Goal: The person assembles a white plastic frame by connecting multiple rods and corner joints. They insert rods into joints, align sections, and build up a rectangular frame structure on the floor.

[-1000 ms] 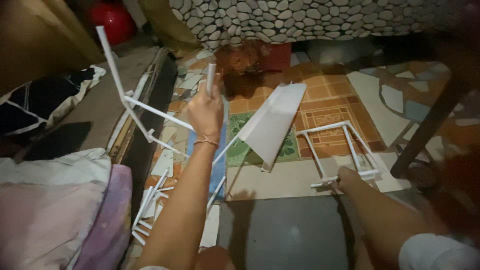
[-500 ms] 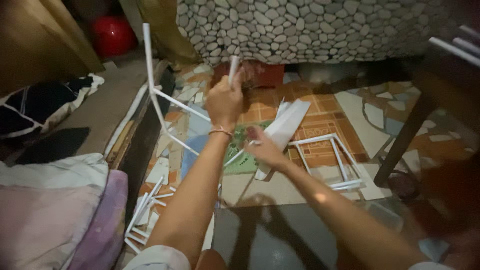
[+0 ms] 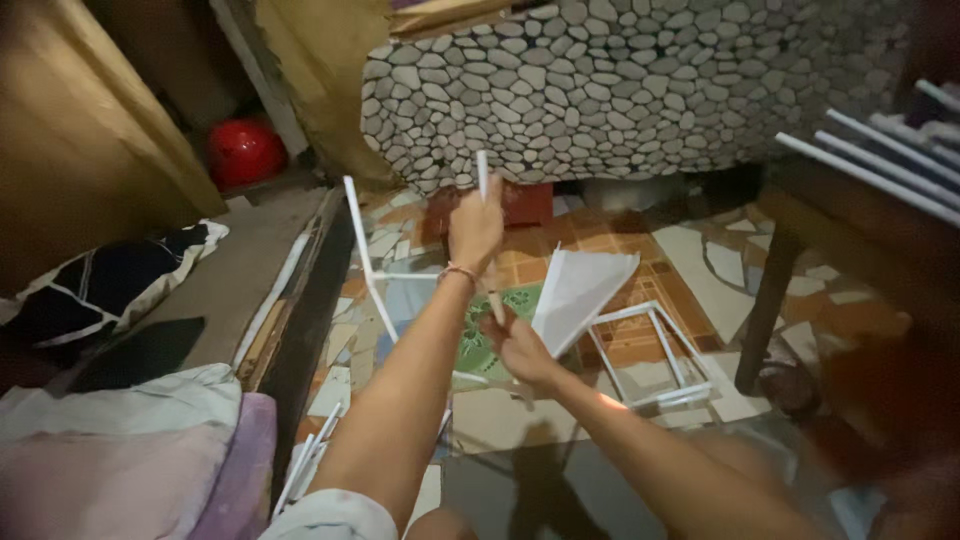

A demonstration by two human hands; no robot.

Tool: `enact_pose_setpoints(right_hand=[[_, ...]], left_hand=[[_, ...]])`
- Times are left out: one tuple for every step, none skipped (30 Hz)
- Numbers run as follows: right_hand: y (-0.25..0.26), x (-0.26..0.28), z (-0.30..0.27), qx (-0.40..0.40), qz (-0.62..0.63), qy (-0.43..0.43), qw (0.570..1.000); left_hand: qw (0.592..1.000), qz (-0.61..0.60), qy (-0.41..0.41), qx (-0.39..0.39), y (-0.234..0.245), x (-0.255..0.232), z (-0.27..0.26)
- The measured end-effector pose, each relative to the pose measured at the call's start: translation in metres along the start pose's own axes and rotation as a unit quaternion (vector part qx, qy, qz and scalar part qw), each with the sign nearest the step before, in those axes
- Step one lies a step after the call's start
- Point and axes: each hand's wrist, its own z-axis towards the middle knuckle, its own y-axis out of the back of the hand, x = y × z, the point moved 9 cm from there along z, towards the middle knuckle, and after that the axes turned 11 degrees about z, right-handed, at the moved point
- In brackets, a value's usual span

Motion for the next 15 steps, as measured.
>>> enact_pose_setpoints(right_hand=[[0.004, 0.006, -0.002, 0.009, 0.006, 0.006, 1.0], [0.014, 0.008, -0.003, -0.023, 0.012, -0.012, 1.0], [0.024, 0.012, -0.001, -0.053, 0.018, -0.029, 0.998], [0.034, 0.016, 0.002, -0.084, 0.024, -0.046, 0.995], [0.04, 0.018, 0.005, -0.09, -0.022, -0.076, 0.993], [0.048, 0.021, 0.011, -0.095, -0.069, -0.106, 0.988], [0.054, 0.021, 0.013, -0.098, -0.114, -0.138, 0.979], [0.053, 0.026, 0.017, -0.093, -0.074, -0.117, 0.986], [0.053, 0.033, 0.022, -0.089, -0.034, -0.094, 0.991], [0.053, 0.038, 0.025, -0.086, 0.006, -0.072, 0.994], [0.052, 0.037, 0.026, -0.074, 0.038, -0.075, 0.994], [0.051, 0.035, 0.026, -0.063, 0.07, -0.077, 0.993], [0.051, 0.032, 0.026, -0.053, 0.101, -0.08, 0.99], [0.052, 0.026, 0.023, -0.055, 0.147, -0.1, 0.982], [0.053, 0.02, 0.021, -0.055, 0.193, -0.118, 0.973]], left_hand=[[0.999, -0.028, -0.01, 0.025, -0.007, 0.002, 0.0], [0.997, -0.056, -0.019, 0.051, -0.013, 0.005, -0.002], [0.995, -0.057, -0.02, 0.079, -0.019, 0.01, -0.003], [0.992, -0.057, -0.021, 0.107, -0.024, 0.013, -0.003], [0.989, -0.056, -0.021, 0.137, -0.03, 0.017, -0.005], [0.987, -0.063, -0.037, 0.144, -0.031, 0.018, -0.007], [0.984, -0.071, -0.049, 0.153, -0.033, 0.022, -0.012], [0.982, -0.079, -0.061, 0.162, -0.035, 0.024, -0.016], [0.976, -0.096, -0.053, 0.186, -0.04, 0.029, -0.018], [0.97, -0.114, -0.044, 0.21, -0.044, 0.032, -0.02], [0.962, -0.133, -0.036, 0.236, -0.05, 0.035, -0.024], [0.961, -0.146, -0.046, 0.229, -0.049, 0.036, -0.025], [0.96, -0.161, -0.057, 0.223, -0.049, 0.038, -0.025], [0.958, -0.175, -0.067, 0.217, -0.048, 0.039, -0.026], [0.951, -0.2, -0.069, 0.225, -0.05, 0.041, -0.026]])
